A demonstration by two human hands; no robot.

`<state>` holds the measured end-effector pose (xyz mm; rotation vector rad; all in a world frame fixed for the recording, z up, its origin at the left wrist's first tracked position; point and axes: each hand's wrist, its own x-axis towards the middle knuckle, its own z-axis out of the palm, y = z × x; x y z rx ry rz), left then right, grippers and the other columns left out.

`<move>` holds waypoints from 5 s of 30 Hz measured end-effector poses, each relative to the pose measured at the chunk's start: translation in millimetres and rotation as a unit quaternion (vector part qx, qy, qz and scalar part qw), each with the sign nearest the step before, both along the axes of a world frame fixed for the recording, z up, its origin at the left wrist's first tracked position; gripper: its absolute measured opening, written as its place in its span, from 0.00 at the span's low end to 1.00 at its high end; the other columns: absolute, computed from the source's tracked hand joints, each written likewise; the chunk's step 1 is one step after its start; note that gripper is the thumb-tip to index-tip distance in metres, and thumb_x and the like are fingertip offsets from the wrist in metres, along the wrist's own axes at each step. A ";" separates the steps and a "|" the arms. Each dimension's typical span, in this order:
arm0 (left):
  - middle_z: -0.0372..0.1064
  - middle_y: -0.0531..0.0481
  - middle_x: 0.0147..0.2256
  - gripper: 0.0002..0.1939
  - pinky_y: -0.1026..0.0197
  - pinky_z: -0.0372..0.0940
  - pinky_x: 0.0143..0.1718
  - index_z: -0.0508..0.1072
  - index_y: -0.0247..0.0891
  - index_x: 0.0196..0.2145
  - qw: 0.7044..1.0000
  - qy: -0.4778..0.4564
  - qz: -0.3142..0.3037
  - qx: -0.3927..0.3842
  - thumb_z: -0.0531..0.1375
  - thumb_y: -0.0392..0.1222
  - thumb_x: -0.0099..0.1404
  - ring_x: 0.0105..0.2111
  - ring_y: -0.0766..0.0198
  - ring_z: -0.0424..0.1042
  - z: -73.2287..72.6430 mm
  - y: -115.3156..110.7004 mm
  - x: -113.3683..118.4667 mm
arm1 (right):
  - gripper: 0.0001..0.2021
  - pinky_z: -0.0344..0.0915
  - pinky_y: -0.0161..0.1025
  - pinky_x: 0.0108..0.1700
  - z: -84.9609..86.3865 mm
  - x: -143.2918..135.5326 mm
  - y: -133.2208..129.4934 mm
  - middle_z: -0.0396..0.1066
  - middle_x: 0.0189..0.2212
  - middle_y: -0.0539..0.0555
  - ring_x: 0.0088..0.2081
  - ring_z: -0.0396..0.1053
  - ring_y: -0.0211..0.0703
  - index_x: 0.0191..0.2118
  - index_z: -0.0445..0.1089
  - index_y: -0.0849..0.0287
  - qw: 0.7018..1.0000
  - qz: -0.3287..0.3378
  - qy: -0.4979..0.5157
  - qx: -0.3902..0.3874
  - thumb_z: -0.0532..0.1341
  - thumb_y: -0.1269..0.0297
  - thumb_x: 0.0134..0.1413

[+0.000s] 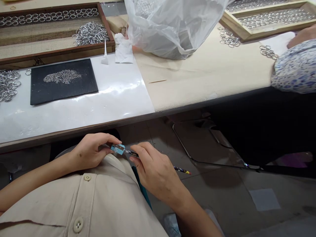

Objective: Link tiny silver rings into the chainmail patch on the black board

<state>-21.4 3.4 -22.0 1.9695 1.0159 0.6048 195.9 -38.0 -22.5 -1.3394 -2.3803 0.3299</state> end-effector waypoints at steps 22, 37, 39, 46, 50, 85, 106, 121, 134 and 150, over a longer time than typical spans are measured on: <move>0.75 0.50 0.38 0.13 0.65 0.68 0.36 0.72 0.38 0.40 1.000 -0.008 -0.007 -0.002 0.56 0.28 0.59 0.36 0.65 0.74 -2.4 0.1 -1.1 | 0.04 0.63 0.34 0.25 2.2 -1.6 -2.6 0.68 0.27 0.52 0.26 0.68 0.37 0.34 0.65 0.58 0.999 -0.011 0.034 0.038 0.55 0.74 0.57; 0.76 0.49 0.37 0.14 0.66 0.68 0.37 0.72 0.36 0.40 1.000 -0.007 -0.014 0.002 0.55 0.26 0.58 0.37 0.65 0.74 -2.3 -0.8 -0.8 | 0.07 0.60 0.34 0.24 6.0 -1.8 -2.7 0.67 0.25 0.52 0.23 0.65 0.36 0.34 0.67 0.63 1.000 0.017 0.008 0.005 0.53 0.72 0.59; 0.76 0.49 0.37 0.13 0.66 0.68 0.37 0.72 0.35 0.40 1.000 -0.008 -0.017 0.005 0.56 0.26 0.58 0.37 0.65 0.74 -2.7 -0.3 -1.0 | 0.08 0.60 0.34 0.24 5.7 -1.3 -2.6 0.67 0.25 0.53 0.23 0.65 0.36 0.34 0.67 0.63 1.000 0.021 0.007 0.000 0.52 0.72 0.60; 0.75 0.50 0.37 0.13 0.66 0.68 0.37 0.72 0.37 0.40 1.000 -0.006 -0.016 0.003 0.56 0.26 0.58 0.36 0.65 0.74 -4.5 -0.3 -1.4 | 0.09 0.60 0.34 0.23 3.3 -0.6 -4.0 0.68 0.28 0.54 0.24 0.66 0.37 0.37 0.67 0.63 1.000 0.008 -0.003 -0.030 0.50 0.71 0.62; 0.75 0.50 0.37 0.14 0.66 0.68 0.37 0.72 0.36 0.40 1.000 -0.004 -0.013 0.006 0.56 0.26 0.58 0.36 0.65 0.74 -3.5 0.0 -1.4 | 0.06 0.63 0.35 0.25 0.9 -0.4 -6.2 0.69 0.34 0.56 0.30 0.69 0.41 0.42 0.64 0.61 0.999 -0.016 0.000 -0.035 0.53 0.69 0.61; 0.75 0.50 0.38 0.13 0.65 0.67 0.39 0.71 0.37 0.40 0.999 0.004 -0.038 0.025 0.55 0.26 0.59 0.38 0.64 0.74 -3.0 1.1 -3.3 | 0.09 0.58 0.34 0.23 0.3 -0.5 -5.8 0.66 0.25 0.52 0.22 0.62 0.36 0.35 0.66 0.63 0.999 0.020 0.002 -0.029 0.49 0.72 0.62; 0.75 0.51 0.39 0.13 0.65 0.67 0.39 0.70 0.39 0.40 0.998 0.020 -0.042 0.037 0.53 0.26 0.60 0.39 0.65 0.74 0.7 0.5 -4.4 | 0.03 0.59 0.33 0.23 -2.5 -1.9 -6.0 0.64 0.28 0.51 0.26 0.65 0.37 0.34 0.59 0.57 0.999 -0.017 0.031 -0.021 0.53 0.72 0.58; 0.75 0.52 0.38 0.14 0.65 0.67 0.39 0.70 0.39 0.39 0.998 0.016 -0.035 0.049 0.52 0.26 0.60 0.38 0.65 0.74 -0.6 -0.6 -4.6 | 0.08 0.59 0.35 0.25 -0.4 -2.9 -4.9 0.66 0.26 0.52 0.24 0.63 0.37 0.35 0.63 0.60 0.999 0.009 0.019 -0.045 0.49 0.72 0.62; 0.76 0.52 0.39 0.15 0.66 0.68 0.39 0.72 0.40 0.41 0.999 0.013 -0.013 0.032 0.54 0.27 0.59 0.39 0.65 0.75 1.0 0.9 -10.4 | 0.09 0.57 0.34 0.24 -1.0 3.3 -6.9 0.65 0.25 0.52 0.23 0.61 0.37 0.35 0.63 0.60 0.998 0.004 0.021 -0.059 0.48 0.72 0.62; 0.76 0.52 0.39 0.14 0.66 0.69 0.39 0.74 0.39 0.41 0.999 0.017 0.031 -0.031 0.58 0.27 0.58 0.38 0.65 0.75 6.8 2.4 -15.9 | 0.08 0.56 0.35 0.25 0.6 5.0 -6.0 0.65 0.25 0.52 0.24 0.62 0.37 0.35 0.64 0.60 1.000 0.001 0.008 -0.030 0.49 0.73 0.62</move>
